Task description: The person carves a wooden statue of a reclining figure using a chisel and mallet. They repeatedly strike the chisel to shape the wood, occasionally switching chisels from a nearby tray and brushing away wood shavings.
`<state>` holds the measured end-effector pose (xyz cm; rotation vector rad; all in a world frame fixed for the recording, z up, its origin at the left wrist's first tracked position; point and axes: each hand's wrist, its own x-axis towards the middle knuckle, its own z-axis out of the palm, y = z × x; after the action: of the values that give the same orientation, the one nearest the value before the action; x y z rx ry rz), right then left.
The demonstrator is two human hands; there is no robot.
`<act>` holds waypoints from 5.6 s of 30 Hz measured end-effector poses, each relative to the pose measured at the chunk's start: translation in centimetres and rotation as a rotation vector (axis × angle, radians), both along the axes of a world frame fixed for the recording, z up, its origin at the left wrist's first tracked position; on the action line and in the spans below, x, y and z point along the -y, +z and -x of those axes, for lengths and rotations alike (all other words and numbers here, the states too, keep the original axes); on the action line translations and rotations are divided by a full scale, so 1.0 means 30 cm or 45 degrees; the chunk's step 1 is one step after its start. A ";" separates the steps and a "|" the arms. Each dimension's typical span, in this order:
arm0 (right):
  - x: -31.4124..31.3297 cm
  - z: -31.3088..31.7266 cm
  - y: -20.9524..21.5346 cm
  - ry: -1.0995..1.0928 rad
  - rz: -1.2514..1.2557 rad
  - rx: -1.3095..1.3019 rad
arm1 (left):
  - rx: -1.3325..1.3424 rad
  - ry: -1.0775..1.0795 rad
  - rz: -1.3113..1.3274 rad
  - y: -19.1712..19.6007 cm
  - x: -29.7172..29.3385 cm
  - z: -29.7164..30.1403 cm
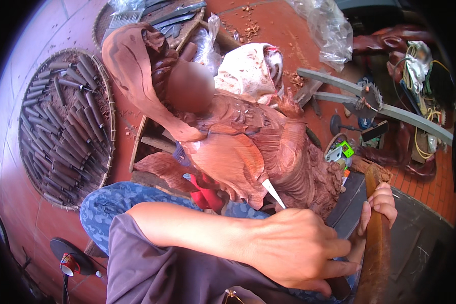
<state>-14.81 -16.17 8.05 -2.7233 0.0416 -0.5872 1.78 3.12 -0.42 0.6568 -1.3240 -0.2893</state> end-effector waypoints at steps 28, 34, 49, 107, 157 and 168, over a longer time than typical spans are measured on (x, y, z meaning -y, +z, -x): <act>-0.021 -0.004 0.035 -0.003 0.175 -0.010 | -0.155 0.135 0.048 -0.030 0.021 0.021; 0.001 0.020 0.044 -0.033 0.268 0.006 | -0.194 0.182 0.079 -0.032 0.025 0.018; 0.022 0.035 0.022 -0.001 0.177 0.008 | -0.104 0.014 0.002 -0.022 0.013 -0.047; 0.067 0.051 -0.082 -0.066 -0.086 -0.027 | -0.087 0.106 -0.218 0.004 0.047 -0.041; 0.080 0.056 -0.097 -0.035 -0.132 -0.018 | 0.054 0.190 -0.129 -0.012 0.052 -0.023; 0.073 0.061 -0.102 -0.178 -0.258 -0.061 | 0.071 0.008 -0.289 0.014 0.068 -0.023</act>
<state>-16.64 -18.37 4.99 -2.5509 0.2901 -0.5249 2.47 1.09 0.00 0.8649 -1.3535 -0.4229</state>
